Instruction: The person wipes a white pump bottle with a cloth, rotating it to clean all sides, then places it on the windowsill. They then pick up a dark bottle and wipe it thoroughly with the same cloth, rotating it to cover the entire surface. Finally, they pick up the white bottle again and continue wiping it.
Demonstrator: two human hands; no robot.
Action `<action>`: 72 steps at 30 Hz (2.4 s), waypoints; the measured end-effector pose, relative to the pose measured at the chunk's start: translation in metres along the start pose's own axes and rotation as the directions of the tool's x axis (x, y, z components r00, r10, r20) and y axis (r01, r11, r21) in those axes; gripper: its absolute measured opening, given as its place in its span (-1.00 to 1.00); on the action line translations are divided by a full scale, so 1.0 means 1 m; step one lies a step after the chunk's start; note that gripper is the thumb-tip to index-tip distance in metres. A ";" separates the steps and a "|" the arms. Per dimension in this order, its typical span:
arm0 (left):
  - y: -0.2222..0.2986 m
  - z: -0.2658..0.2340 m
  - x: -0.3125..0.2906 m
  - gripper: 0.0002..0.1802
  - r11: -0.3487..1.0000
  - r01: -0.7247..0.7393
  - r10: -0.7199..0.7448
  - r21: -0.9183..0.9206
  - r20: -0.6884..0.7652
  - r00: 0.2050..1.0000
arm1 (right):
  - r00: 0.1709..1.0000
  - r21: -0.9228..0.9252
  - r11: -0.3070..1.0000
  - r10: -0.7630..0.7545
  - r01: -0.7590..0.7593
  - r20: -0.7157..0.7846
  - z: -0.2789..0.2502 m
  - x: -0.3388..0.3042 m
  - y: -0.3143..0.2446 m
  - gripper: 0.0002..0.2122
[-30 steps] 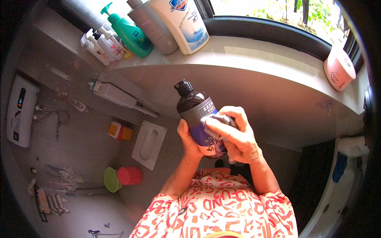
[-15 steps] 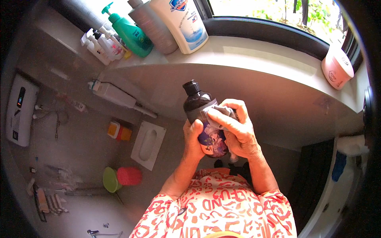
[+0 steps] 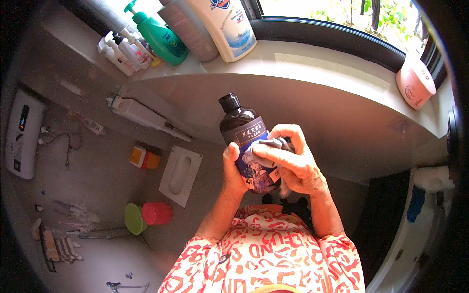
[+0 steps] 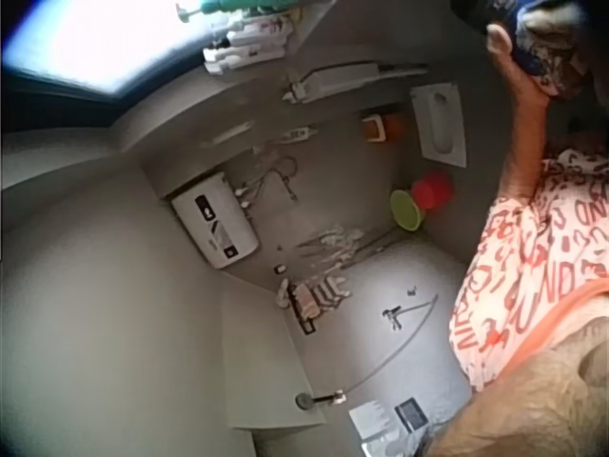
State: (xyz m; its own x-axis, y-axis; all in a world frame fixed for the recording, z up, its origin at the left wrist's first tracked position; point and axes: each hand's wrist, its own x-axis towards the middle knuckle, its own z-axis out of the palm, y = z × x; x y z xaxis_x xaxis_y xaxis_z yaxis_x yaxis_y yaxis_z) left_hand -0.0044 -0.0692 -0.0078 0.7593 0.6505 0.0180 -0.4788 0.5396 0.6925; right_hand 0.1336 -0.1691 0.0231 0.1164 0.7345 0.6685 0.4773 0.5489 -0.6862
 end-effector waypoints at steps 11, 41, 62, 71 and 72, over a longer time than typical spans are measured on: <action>0.000 -0.004 -0.003 -0.23 0.998 -0.032 0.035 0.049 -0.051 0.998 | 0.997 0.086 0.995 0.049 -0.044 -0.054 0.002 0.002 -0.004 -0.44; -0.004 -0.016 -0.008 -0.34 0.974 -0.100 0.113 0.204 -0.053 0.992 | 0.984 -0.339 0.934 -0.155 0.117 -0.085 0.011 0.011 -0.034 -0.60; 0.009 0.004 -0.006 -0.26 0.992 -0.079 0.079 -0.096 -0.008 0.997 | 0.995 0.071 0.995 0.080 -0.076 -0.052 0.006 -0.007 -0.018 -0.40; 0.011 0.004 -0.009 -0.27 0.995 -0.003 0.004 -0.099 0.012 1.000 | 0.995 -0.067 0.997 0.048 -0.042 0.087 0.002 -0.020 -0.037 -0.49; 0.008 0.003 -0.008 -0.28 0.995 0.007 -0.003 -0.098 0.039 0.999 | 0.998 -0.077 0.997 0.002 0.002 0.055 0.001 -0.016 -0.034 -0.46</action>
State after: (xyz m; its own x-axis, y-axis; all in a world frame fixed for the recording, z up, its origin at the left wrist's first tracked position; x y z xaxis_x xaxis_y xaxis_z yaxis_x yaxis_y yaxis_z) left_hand -0.0135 -0.0716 -0.0006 0.7773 0.6275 0.0441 -0.5146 0.5940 0.6183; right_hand 0.1144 -0.1989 0.0356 0.0695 0.7565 0.6503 0.5430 0.5182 -0.6608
